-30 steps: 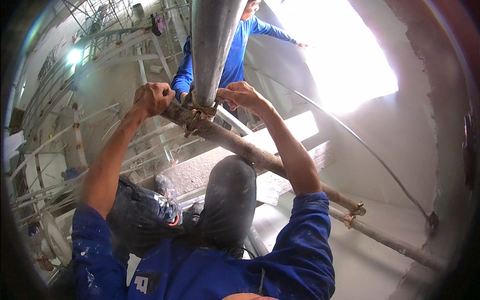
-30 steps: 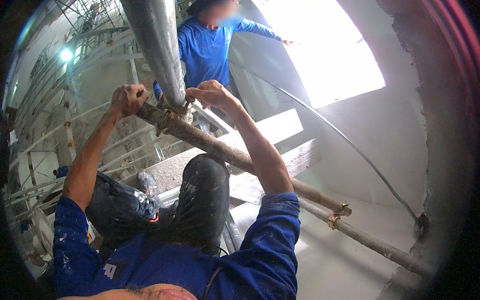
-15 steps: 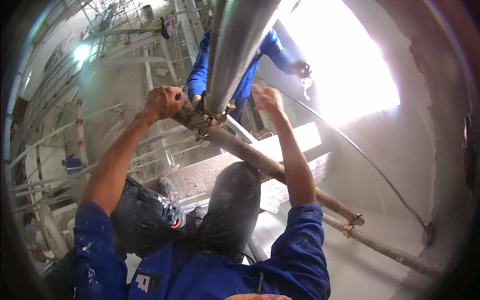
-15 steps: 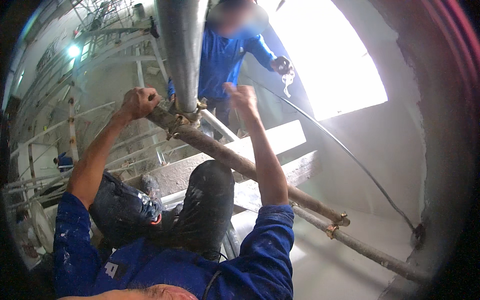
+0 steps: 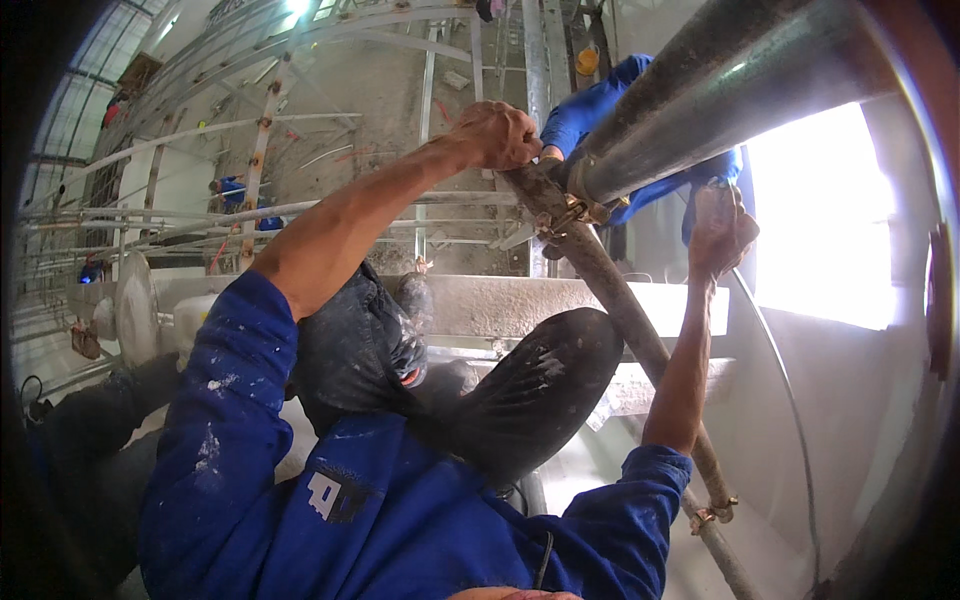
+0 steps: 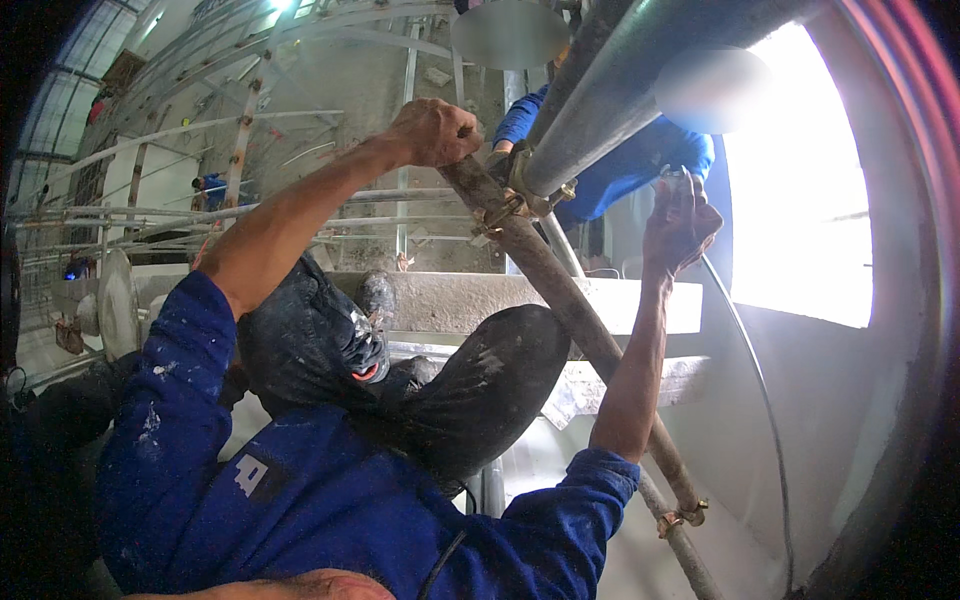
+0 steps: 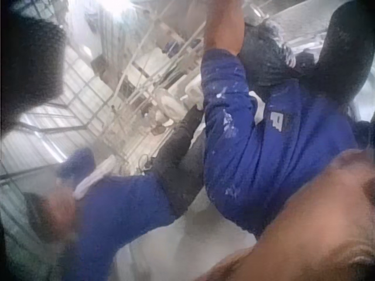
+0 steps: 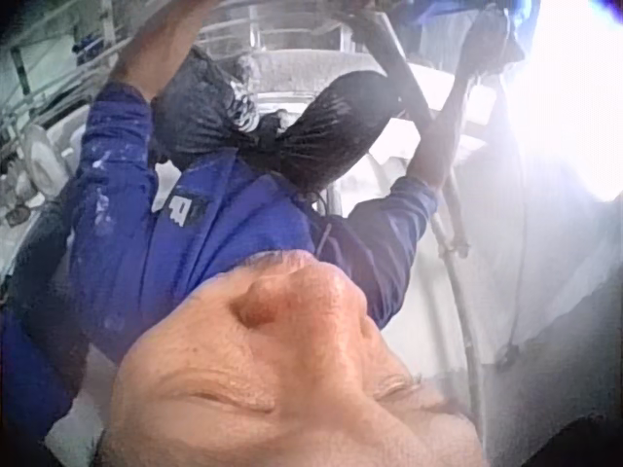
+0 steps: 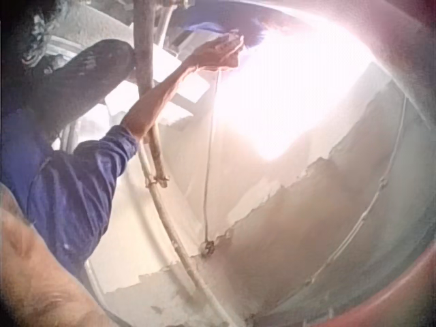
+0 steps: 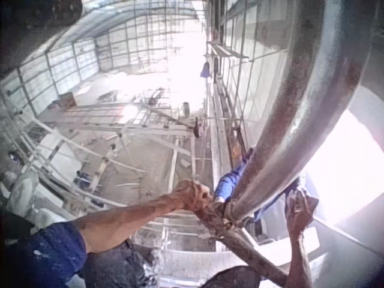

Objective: The person is assembling a metal scaffolding structure. They are seen tightening a metal clamp on a vertical pole using a wrench while another worker assists by holding the pole steady. The person adjusts the clamp and tightens it securely.

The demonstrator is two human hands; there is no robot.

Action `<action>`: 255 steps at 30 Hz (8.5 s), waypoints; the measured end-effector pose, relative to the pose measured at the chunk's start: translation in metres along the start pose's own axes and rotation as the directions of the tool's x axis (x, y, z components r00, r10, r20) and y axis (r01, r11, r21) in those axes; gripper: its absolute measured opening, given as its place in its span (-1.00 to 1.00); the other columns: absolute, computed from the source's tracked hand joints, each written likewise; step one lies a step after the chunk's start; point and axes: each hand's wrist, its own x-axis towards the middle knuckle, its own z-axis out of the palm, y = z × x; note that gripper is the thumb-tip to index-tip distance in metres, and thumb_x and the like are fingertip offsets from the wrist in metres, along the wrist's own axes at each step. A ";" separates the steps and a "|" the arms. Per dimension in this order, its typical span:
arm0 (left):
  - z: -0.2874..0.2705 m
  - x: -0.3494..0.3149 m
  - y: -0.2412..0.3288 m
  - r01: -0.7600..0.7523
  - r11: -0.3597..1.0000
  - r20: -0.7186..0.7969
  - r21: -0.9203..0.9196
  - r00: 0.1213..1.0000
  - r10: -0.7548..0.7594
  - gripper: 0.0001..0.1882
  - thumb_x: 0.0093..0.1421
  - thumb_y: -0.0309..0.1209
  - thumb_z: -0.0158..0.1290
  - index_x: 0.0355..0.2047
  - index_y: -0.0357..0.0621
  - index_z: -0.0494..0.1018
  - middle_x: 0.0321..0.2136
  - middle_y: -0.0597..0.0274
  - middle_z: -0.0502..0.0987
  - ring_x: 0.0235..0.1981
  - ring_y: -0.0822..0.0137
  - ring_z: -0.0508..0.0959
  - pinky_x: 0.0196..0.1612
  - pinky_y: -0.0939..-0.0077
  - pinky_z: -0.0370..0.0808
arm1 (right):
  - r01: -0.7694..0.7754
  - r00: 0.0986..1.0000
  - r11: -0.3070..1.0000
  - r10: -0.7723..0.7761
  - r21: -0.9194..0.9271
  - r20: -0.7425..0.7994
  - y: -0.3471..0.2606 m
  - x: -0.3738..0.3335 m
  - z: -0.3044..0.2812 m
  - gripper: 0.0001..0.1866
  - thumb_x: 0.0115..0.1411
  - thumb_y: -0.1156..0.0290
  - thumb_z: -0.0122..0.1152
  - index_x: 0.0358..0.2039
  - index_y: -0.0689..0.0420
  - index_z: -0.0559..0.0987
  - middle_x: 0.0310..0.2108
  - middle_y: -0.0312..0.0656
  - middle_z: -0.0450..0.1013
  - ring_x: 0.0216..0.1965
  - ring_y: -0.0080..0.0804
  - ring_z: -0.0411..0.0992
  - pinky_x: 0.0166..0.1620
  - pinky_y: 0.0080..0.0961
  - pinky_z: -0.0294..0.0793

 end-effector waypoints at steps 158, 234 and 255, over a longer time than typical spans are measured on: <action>-0.082 -0.146 0.160 -0.517 0.216 0.380 0.828 0.801 0.462 -0.79 0.13 -0.26 0.07 -0.45 -0.08 0.62 -0.58 0.31 0.43 -0.50 0.32 0.47 -0.42 0.25 0.34 | -0.049 0.926 0.639 -0.260 0.767 0.275 -0.190 -0.051 -0.113 -0.78 -0.03 0.50 0.28 -0.30 0.15 0.62 -0.31 -0.11 0.50 -0.24 -0.06 0.49 -0.17 -0.22 0.48; 0.098 -0.055 -0.052 0.063 0.346 0.233 -0.936 0.847 0.477 -0.62 0.32 -0.14 0.12 -0.04 -0.18 0.55 -0.25 0.24 0.59 -0.24 0.40 0.52 -0.15 0.48 0.44 | -0.225 0.966 0.902 0.156 0.368 0.208 -0.213 -0.091 -0.101 -0.39 -0.11 0.27 0.55 -0.02 0.05 0.50 -0.01 -0.26 0.49 0.07 -0.28 0.42 0.13 -0.21 0.25; -0.115 -0.106 0.023 0.945 -0.145 0.867 -0.295 0.328 0.376 -0.58 0.40 -0.33 -0.15 0.14 -0.41 0.23 -0.65 0.57 0.20 -0.82 0.69 0.17 -0.80 0.70 0.17 | -0.201 0.979 0.936 0.180 0.290 0.097 -0.230 -0.090 -0.095 -0.26 -0.14 0.11 0.48 0.09 0.08 0.50 -0.04 -0.17 0.48 0.03 -0.22 0.43 0.09 -0.15 0.24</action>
